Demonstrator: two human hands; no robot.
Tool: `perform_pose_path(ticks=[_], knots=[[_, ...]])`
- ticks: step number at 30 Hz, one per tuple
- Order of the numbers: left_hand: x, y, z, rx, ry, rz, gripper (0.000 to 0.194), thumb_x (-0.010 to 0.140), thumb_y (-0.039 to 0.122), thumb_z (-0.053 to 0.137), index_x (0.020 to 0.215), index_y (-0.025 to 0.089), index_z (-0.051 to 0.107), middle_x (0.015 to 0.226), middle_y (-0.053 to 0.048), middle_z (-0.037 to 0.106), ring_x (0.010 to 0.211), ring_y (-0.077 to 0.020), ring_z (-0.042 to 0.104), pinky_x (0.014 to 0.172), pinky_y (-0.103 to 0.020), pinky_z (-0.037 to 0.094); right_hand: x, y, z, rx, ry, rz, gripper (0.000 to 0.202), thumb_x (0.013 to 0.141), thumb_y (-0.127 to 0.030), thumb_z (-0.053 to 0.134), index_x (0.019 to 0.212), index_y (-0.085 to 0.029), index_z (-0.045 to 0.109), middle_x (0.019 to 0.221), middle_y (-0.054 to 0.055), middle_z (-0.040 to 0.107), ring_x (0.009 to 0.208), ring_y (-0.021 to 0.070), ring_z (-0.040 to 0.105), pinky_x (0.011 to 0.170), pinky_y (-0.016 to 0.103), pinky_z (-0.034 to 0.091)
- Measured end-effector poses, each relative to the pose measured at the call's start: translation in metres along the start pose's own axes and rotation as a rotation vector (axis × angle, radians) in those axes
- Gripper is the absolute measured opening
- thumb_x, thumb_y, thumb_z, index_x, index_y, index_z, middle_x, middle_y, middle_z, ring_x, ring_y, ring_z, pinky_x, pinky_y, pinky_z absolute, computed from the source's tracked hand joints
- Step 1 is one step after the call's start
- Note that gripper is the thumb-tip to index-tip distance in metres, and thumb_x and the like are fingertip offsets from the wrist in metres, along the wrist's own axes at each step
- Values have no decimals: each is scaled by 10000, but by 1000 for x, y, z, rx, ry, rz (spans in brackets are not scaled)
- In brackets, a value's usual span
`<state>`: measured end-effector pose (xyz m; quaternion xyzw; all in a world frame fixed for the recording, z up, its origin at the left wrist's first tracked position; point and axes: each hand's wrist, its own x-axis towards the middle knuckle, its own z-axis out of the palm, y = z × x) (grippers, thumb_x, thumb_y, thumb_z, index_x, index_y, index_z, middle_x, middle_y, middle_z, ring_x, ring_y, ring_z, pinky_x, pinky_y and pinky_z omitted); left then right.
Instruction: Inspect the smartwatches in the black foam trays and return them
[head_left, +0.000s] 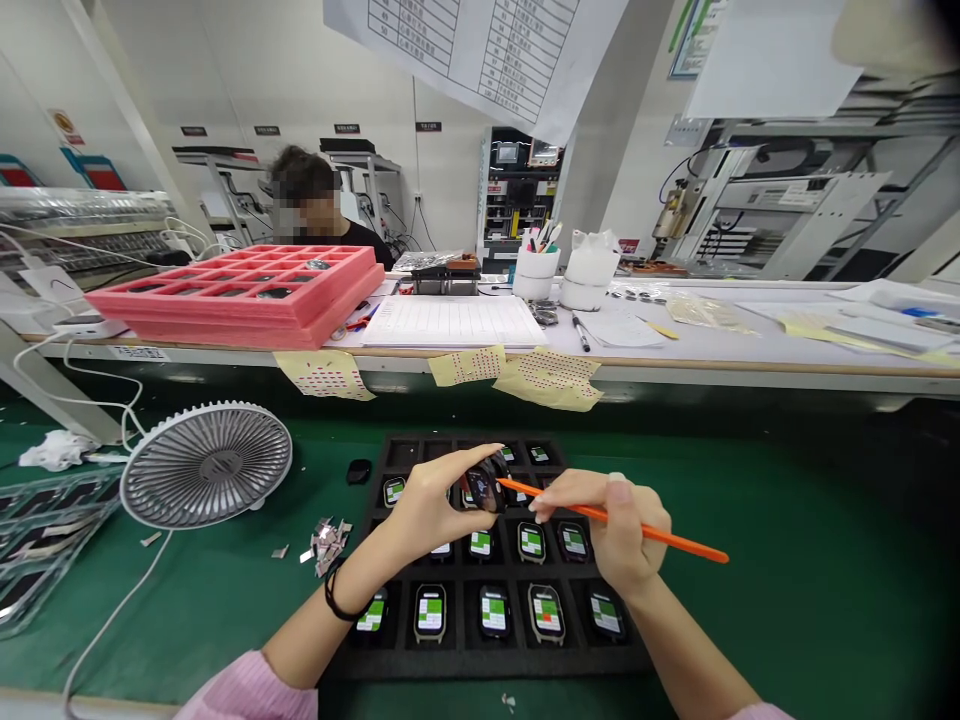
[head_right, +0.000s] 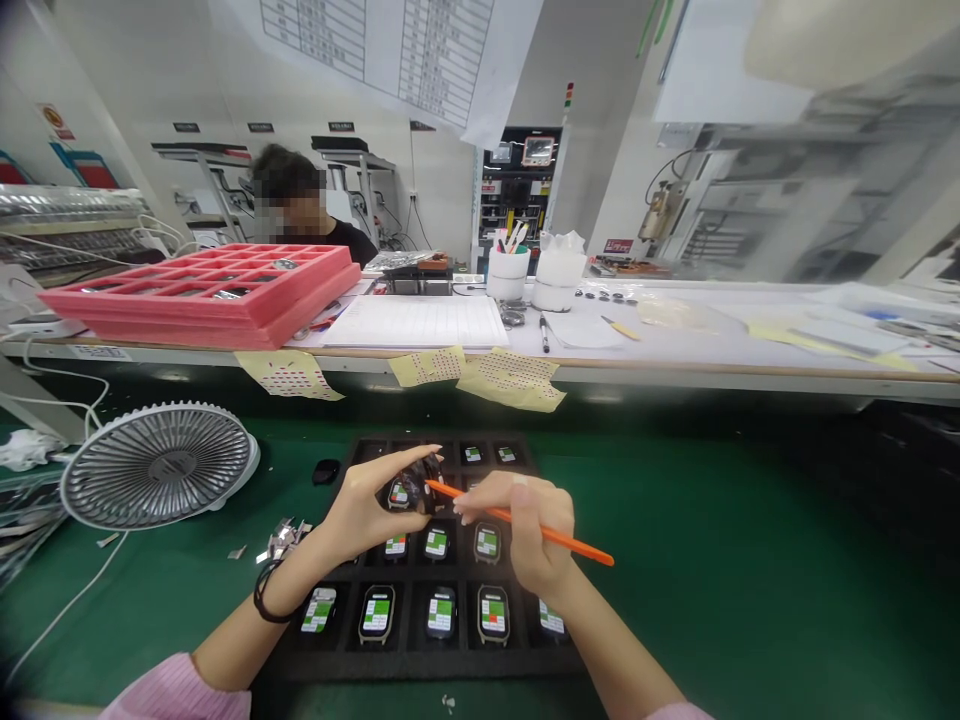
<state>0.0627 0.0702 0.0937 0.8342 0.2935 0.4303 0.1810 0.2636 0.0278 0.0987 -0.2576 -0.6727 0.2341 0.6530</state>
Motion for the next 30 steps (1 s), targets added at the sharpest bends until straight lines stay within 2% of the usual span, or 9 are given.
perform_pose_path(ticks=[6, 13, 20, 25, 30], knots=[[0, 1, -1, 10, -9, 0, 667, 615, 14, 654, 1249, 204, 572, 1178, -59, 688, 1023, -237, 674, 868, -316, 560, -1, 2, 1, -8, -5, 24, 499, 995, -276, 302, 842, -231, 774, 653, 43, 728, 543, 179, 650, 534, 341, 511], [1, -2, -2, 59, 2, 26, 643, 627, 22, 658, 1243, 188, 576, 1127, -69, 707, 957, -225, 689, 793, -288, 570, -2, 8, 6, -15, 13, -36, 487, 993, -212, 295, 849, -206, 760, 650, 46, 713, 546, 163, 637, 521, 325, 509], [2, -4, 3, 75, 6, -35, 633, 609, 22, 659, 1219, 178, 590, 993, -37, 734, 707, -154, 667, 684, -262, 556, 4, 7, 7, -43, 8, -53, 464, 985, -217, 319, 816, -184, 751, 631, 47, 703, 513, 154, 629, 489, 302, 520], [3, -4, 2, 71, 1, -34, 645, 601, 10, 653, 1221, 174, 589, 1018, -41, 730, 738, -160, 675, 696, -258, 557, 7, 7, 6, -8, 9, -46, 473, 987, -231, 318, 811, -185, 754, 629, 48, 701, 510, 152, 631, 483, 298, 520], [1, -2, 0, 72, 4, -7, 650, 608, 7, 659, 1227, 191, 588, 1094, -52, 718, 890, -198, 694, 821, -293, 561, 4, 9, 6, 15, 2, -61, 465, 991, -202, 307, 846, -191, 748, 636, 40, 691, 521, 141, 627, 496, 286, 517]])
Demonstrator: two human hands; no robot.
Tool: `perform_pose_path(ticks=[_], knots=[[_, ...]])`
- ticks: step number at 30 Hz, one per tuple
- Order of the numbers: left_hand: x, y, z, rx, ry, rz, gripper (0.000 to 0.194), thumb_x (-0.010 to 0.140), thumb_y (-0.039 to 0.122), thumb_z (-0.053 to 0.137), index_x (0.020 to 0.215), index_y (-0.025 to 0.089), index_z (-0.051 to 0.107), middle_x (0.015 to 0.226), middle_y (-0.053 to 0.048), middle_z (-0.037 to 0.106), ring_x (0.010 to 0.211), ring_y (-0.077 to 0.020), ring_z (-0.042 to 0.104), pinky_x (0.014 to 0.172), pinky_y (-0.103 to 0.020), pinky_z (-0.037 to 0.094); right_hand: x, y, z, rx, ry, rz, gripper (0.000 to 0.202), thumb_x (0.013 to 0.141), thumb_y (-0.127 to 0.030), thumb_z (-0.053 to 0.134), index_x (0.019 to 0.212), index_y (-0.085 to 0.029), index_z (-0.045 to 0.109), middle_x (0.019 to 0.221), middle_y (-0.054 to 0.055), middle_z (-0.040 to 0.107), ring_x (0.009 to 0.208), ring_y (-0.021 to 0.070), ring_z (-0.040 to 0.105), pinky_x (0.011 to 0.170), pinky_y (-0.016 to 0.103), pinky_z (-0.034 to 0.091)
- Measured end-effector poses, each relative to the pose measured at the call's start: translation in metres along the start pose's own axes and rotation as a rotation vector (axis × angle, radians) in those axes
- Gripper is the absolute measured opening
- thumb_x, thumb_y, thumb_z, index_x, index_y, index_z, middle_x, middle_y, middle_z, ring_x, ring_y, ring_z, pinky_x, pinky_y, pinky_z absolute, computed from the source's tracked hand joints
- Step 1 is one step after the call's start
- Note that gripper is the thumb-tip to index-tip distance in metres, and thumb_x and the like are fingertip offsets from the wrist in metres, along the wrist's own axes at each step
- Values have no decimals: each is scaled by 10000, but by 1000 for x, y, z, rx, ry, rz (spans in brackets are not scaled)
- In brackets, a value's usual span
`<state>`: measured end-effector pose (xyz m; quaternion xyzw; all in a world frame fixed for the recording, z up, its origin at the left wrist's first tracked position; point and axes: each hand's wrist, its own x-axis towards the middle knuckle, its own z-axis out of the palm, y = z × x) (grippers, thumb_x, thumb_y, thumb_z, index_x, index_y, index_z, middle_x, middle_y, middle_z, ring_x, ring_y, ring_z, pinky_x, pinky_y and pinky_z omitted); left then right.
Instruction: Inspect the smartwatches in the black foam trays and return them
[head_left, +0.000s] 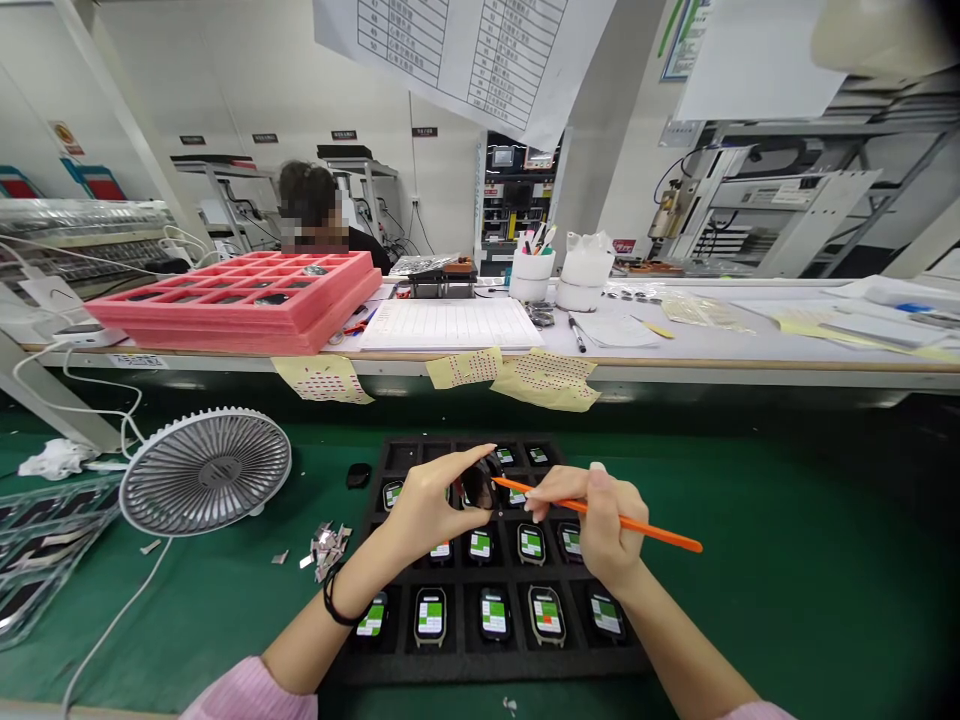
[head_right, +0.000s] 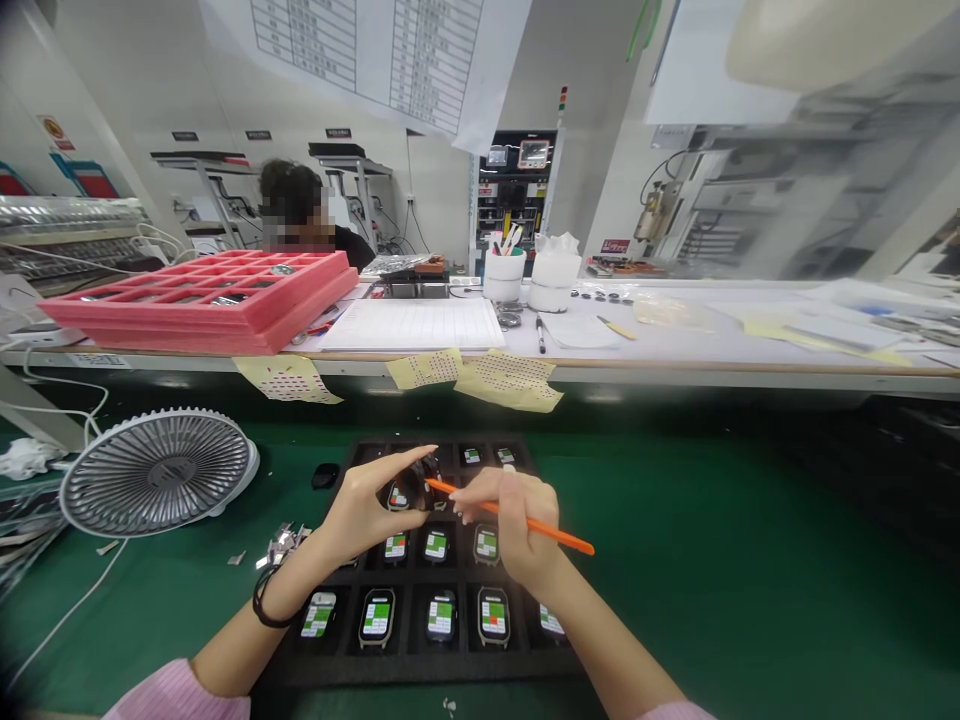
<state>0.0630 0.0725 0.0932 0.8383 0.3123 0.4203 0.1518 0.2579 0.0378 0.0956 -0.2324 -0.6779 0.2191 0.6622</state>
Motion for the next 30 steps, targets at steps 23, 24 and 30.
perform_pose_path(ticks=[23, 24, 30], knots=[[1, 2, -2, 2, -16, -24, 654, 608, 16, 649, 1237, 183, 583, 1047, -42, 727, 798, -171, 685, 744, -257, 561, 1, -2, -7, -29, 101, 32, 498, 994, -236, 318, 768, -189, 759, 582, 32, 672, 487, 142, 604, 482, 296, 486], [1, 2, -2, 0, -15, -25, 656, 607, 16, 648, 1238, 182, 583, 1043, -42, 728, 797, -170, 685, 740, -255, 560, 1, -2, -7, -33, 99, 32, 501, 994, -238, 317, 763, -190, 758, 581, 32, 670, 489, 142, 604, 482, 295, 485], [-1, 2, -2, -9, 0, -16, 652, 601, 16, 641, 1232, 173, 588, 1063, -52, 727, 827, -178, 692, 737, -247, 561, 1, -2, -3, -10, 105, 50, 502, 994, -252, 322, 751, -183, 756, 576, 34, 668, 480, 139, 600, 472, 292, 481]])
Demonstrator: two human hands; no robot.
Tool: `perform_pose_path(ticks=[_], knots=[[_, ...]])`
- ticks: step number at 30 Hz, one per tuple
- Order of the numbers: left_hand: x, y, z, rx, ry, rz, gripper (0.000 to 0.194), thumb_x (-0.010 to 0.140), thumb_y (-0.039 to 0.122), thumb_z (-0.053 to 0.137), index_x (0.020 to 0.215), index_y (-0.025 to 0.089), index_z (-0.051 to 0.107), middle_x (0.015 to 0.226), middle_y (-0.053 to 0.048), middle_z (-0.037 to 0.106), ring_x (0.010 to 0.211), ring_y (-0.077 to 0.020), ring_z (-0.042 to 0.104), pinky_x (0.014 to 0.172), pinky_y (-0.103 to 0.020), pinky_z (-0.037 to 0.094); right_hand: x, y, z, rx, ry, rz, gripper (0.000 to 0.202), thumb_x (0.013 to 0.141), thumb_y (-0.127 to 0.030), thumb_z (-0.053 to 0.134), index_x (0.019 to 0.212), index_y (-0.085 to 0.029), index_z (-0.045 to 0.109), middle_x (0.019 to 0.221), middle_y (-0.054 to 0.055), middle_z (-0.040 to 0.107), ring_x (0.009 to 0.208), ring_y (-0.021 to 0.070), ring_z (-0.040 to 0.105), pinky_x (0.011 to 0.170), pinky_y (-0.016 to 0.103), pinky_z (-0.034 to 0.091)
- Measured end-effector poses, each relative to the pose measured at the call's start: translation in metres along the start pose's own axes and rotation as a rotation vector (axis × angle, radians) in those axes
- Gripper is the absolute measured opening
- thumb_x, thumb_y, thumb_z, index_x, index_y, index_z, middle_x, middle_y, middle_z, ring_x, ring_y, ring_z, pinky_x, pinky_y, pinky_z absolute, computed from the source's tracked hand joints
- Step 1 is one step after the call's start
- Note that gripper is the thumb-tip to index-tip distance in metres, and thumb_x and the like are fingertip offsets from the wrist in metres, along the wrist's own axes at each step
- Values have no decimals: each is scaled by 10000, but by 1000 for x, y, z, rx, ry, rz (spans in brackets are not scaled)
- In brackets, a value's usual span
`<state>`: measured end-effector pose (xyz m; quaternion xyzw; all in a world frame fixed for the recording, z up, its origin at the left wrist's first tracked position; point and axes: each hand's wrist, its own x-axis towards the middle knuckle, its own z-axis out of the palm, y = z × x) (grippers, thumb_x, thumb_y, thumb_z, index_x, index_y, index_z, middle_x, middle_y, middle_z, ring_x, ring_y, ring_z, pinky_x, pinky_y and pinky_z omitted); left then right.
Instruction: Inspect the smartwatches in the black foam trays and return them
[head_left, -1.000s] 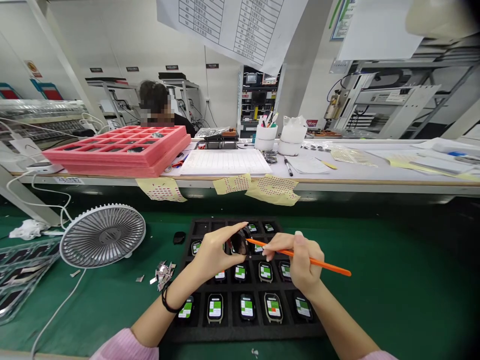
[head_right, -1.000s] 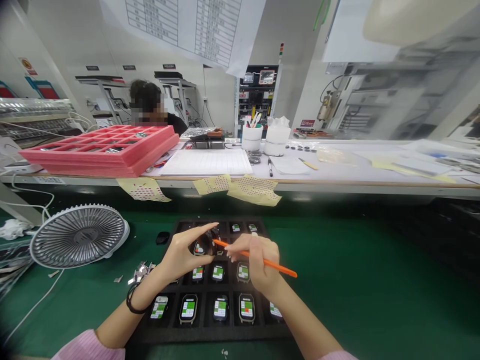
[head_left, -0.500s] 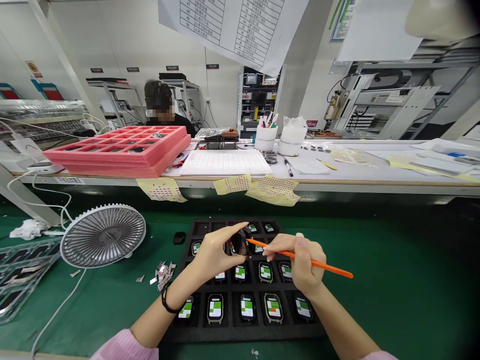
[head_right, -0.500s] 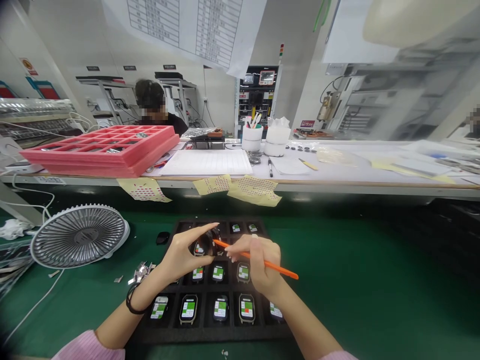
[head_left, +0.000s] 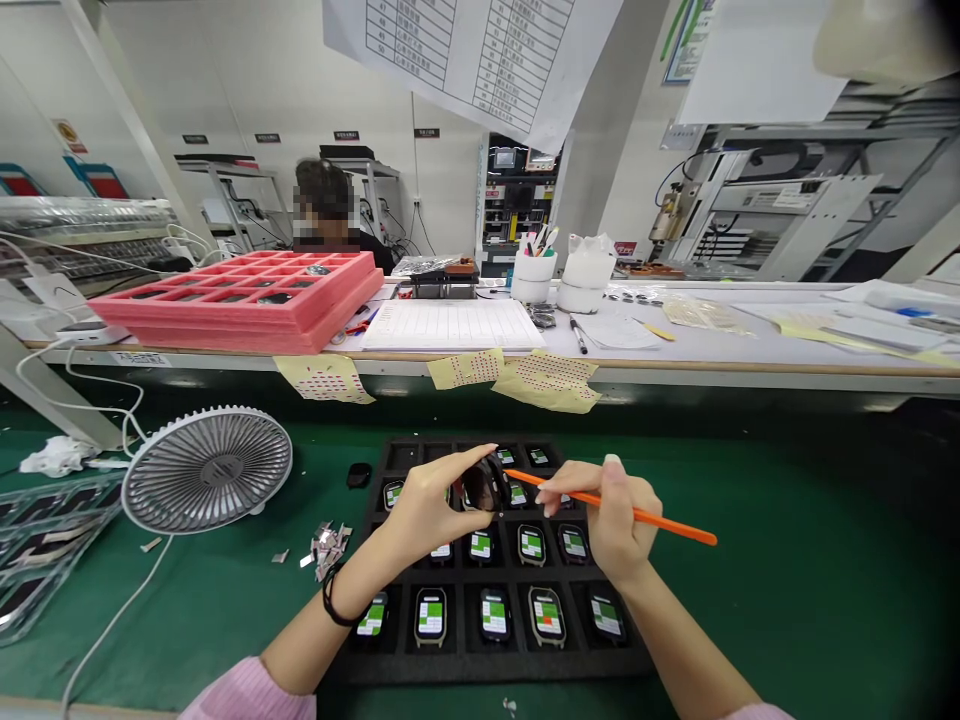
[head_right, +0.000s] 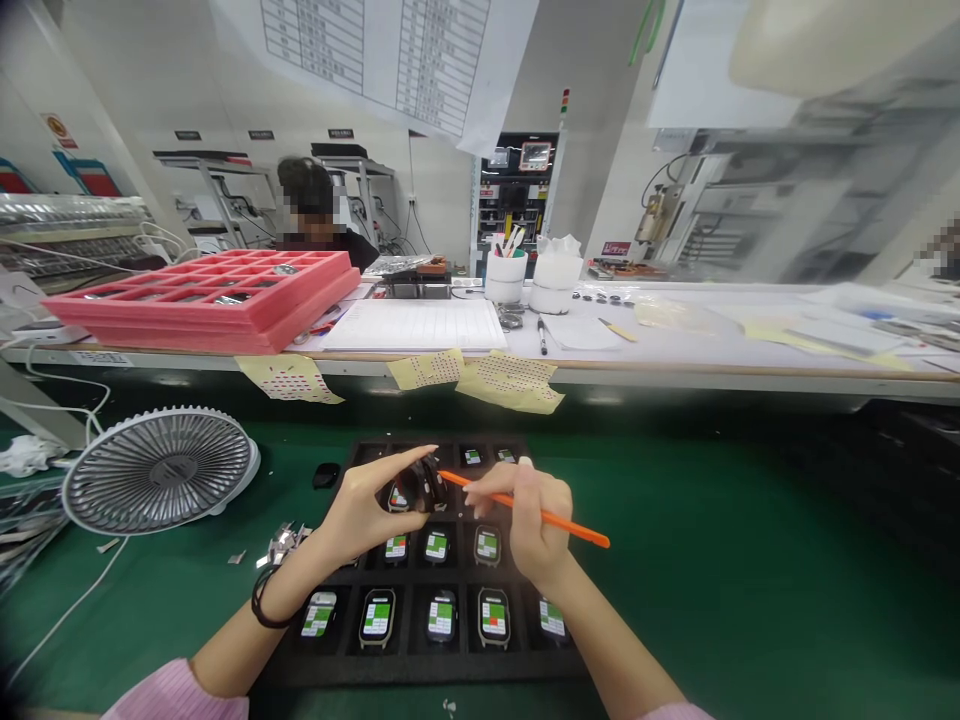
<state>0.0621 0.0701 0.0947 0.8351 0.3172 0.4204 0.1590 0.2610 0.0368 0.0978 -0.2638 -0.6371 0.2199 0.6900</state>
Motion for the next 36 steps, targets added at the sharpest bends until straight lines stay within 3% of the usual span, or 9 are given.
perform_pose_path(ticks=[4, 13, 18, 27, 36], knots=[[-1, 1, 0, -4, 7, 5, 657, 603, 22, 634, 1236, 192, 587, 1113, -52, 714, 904, -202, 691, 792, -271, 561, 1, 0, 1, 14, 22, 2, 512, 995, -269, 328, 724, -180, 753, 567, 38, 675, 455, 138, 593, 460, 294, 479], [0, 4, 1, -27, -34, -50, 670, 602, 12, 626, 1244, 198, 580, 1003, -26, 739, 776, -175, 686, 703, -251, 555, 4, -5, 1, 179, -9, 166, 575, 998, -314, 308, 677, -182, 768, 526, 53, 671, 420, 149, 583, 406, 290, 464], [-1, 3, 1, -47, -33, -35, 674, 608, 8, 634, 1251, 197, 575, 1084, -40, 716, 877, -189, 688, 808, -270, 553, 4, -4, 3, 198, -27, 166, 560, 999, -301, 316, 699, -186, 774, 543, 51, 678, 440, 150, 596, 437, 295, 482], [-2, 3, 2, -29, -19, -23, 649, 626, 32, 637, 1247, 212, 578, 985, -26, 737, 751, -169, 684, 723, -260, 566, 2, -3, 3, 141, -34, 113, 548, 998, -302, 317, 712, -184, 770, 548, 53, 679, 441, 156, 599, 441, 311, 495], [-2, 1, 3, 6, -36, -38, 678, 623, 32, 649, 1265, 231, 562, 1083, -37, 717, 831, -188, 698, 793, -290, 568, 2, -5, 3, 85, -34, 97, 533, 993, -315, 331, 716, -183, 767, 547, 52, 676, 433, 152, 595, 425, 304, 485]])
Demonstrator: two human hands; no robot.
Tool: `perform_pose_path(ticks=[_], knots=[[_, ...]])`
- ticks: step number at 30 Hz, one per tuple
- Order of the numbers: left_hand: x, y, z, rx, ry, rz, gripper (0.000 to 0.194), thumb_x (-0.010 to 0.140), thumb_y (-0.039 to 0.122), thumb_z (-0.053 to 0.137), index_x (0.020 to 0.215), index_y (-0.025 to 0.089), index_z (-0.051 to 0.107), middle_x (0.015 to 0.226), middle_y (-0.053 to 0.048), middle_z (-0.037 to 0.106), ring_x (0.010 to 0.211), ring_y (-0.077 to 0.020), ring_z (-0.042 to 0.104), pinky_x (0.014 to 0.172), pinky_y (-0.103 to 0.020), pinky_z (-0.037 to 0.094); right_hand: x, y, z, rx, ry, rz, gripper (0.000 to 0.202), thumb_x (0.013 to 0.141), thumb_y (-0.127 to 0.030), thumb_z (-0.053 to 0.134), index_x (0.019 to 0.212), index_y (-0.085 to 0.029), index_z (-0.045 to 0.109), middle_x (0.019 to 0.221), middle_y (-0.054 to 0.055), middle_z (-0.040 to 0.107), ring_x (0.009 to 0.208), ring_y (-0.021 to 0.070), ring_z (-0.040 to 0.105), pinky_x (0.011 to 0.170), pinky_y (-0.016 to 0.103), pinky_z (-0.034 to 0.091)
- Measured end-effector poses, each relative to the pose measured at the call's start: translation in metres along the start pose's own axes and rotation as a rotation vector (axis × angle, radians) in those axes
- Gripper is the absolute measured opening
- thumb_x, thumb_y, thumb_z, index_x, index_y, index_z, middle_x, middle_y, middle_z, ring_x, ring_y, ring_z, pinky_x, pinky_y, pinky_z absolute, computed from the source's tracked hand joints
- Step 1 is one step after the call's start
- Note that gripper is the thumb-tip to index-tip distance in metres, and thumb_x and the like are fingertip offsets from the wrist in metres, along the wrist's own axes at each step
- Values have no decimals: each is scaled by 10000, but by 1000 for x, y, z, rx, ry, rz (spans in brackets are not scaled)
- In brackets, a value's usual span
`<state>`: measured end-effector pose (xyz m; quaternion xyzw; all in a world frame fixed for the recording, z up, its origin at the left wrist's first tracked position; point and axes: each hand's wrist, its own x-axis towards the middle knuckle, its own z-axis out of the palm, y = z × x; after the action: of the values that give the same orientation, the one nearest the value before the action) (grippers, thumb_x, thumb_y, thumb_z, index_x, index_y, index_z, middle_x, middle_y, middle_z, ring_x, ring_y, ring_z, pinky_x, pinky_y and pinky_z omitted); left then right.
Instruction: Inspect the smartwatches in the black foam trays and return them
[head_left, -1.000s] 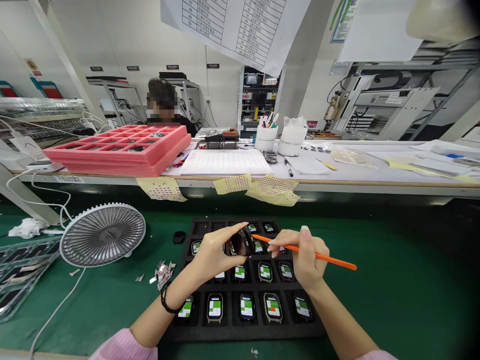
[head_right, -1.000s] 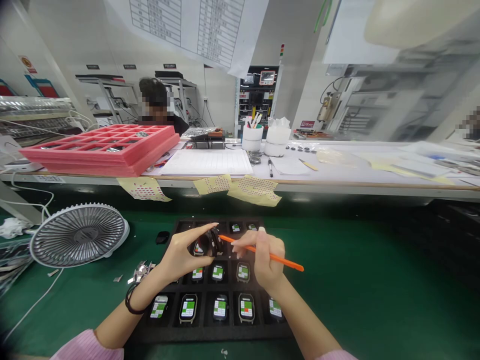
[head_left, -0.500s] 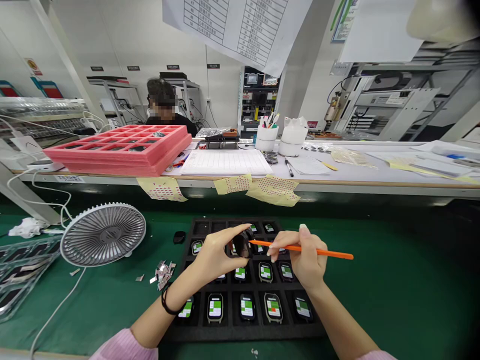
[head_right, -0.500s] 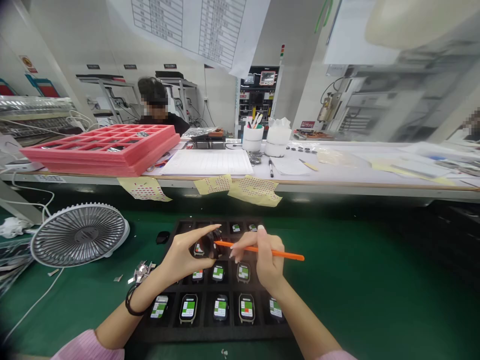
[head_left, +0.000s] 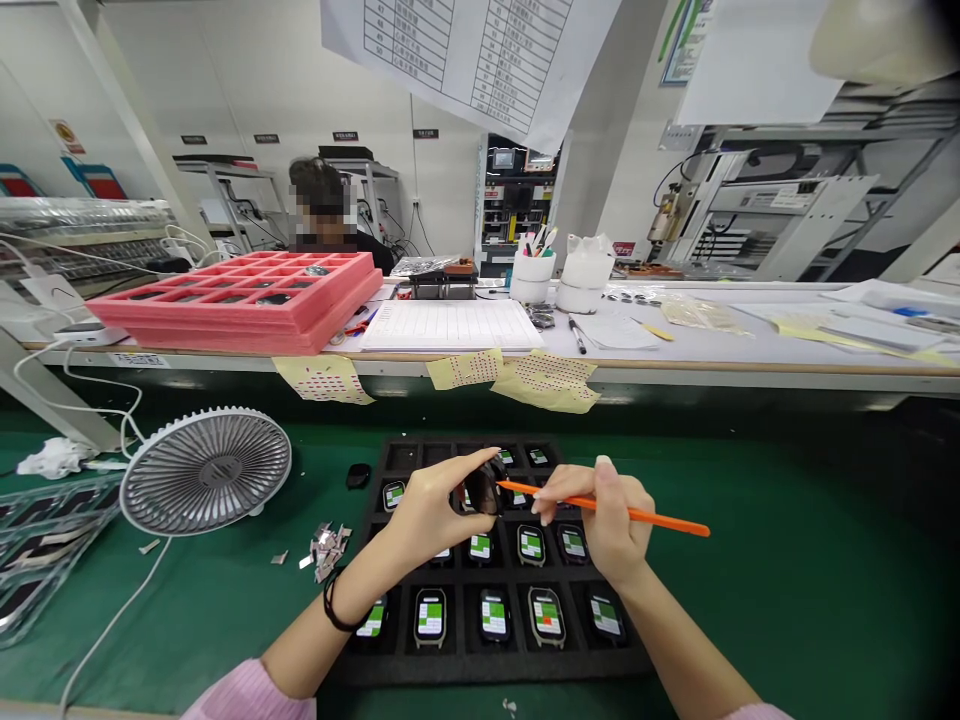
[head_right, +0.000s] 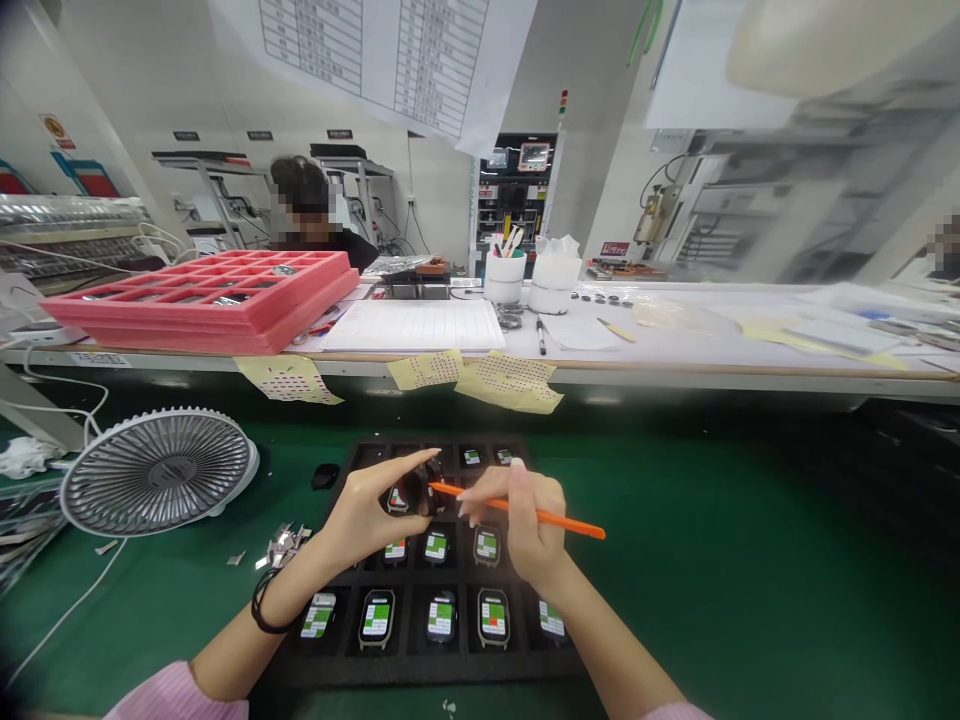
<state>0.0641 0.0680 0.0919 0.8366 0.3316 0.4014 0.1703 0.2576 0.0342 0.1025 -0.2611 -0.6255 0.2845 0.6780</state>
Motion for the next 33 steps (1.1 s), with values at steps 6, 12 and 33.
perform_pose_path(ticks=[6, 12, 33], knots=[[0, 0, 0, -18, -4, -9, 693, 610, 9, 641, 1264, 227, 562, 1072, -32, 719, 839, -189, 696, 790, -290, 567, 0, 1, 0, 1, -4, -4, 533, 997, -296, 322, 724, -184, 766, 552, 50, 675, 441, 147, 597, 435, 297, 491], [1, 0, -1, -2, -18, -23, 675, 631, 29, 642, 1270, 229, 557, 1090, -43, 713, 877, -201, 695, 780, -294, 566, 1, 3, 0, -6, -12, -8, 524, 992, -296, 337, 712, -185, 765, 546, 48, 677, 433, 143, 595, 421, 288, 487], [5, 1, -2, 185, 135, 66, 476, 765, 220, 699, 1221, 239, 564, 1190, -85, 602, 1069, -236, 576, 832, -358, 559, 3, 35, 22, 17, -117, 518, 486, 730, -360, 727, 626, -226, 272, 560, -99, 298, 496, 76, 273, 474, 209, 265]])
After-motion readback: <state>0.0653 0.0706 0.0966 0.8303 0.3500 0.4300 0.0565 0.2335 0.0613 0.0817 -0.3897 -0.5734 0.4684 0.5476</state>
